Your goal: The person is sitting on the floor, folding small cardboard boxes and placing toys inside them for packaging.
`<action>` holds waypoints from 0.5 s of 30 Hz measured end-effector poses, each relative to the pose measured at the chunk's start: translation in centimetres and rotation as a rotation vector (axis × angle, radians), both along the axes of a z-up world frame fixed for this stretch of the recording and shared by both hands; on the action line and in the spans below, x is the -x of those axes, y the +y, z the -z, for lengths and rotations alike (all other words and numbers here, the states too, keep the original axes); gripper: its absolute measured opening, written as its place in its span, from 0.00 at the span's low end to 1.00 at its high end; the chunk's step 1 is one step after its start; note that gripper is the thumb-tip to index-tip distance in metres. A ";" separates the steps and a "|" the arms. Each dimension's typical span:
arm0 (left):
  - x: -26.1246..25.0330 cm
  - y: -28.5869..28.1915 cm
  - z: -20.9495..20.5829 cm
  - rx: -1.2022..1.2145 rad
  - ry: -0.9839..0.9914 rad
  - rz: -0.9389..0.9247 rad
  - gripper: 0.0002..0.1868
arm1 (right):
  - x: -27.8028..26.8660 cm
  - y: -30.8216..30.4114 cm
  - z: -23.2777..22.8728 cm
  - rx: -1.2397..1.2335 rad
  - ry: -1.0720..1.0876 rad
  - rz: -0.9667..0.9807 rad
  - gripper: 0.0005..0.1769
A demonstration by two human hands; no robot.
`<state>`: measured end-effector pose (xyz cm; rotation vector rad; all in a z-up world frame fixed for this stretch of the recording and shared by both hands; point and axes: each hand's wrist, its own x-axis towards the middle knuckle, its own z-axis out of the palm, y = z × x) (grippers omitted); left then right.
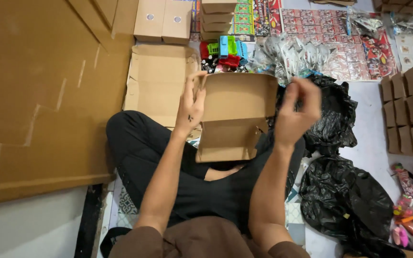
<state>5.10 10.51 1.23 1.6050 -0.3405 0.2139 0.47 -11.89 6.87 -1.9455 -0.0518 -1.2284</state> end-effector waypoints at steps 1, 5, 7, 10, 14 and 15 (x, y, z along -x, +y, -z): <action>0.6 -0.1 0.3 0.003 0.003 -0.002 0.21 | 0.2 1.7 -0.1 0.003 0.003 -0.002 0.07; 2.5 -0.4 2.4 0.001 0.041 -0.127 0.22 | 0.9 7.5 0.6 -0.126 0.171 -0.290 0.08; 3.3 -0.3 2.7 0.033 0.029 -0.152 0.23 | 0.8 9.8 1.8 -0.129 0.253 -0.383 0.13; 4.3 -0.2 2.3 0.088 -0.003 -0.111 0.24 | 0.7 12.3 3.6 -0.178 0.299 -0.414 0.15; 4.8 -0.2 2.7 0.102 -0.024 -0.130 0.25 | 1.0 14.5 3.6 -0.265 0.283 -0.371 0.13; 5.0 -0.2 2.7 0.093 -0.015 -0.156 0.24 | 1.4 14.9 3.5 -0.272 0.279 -0.344 0.12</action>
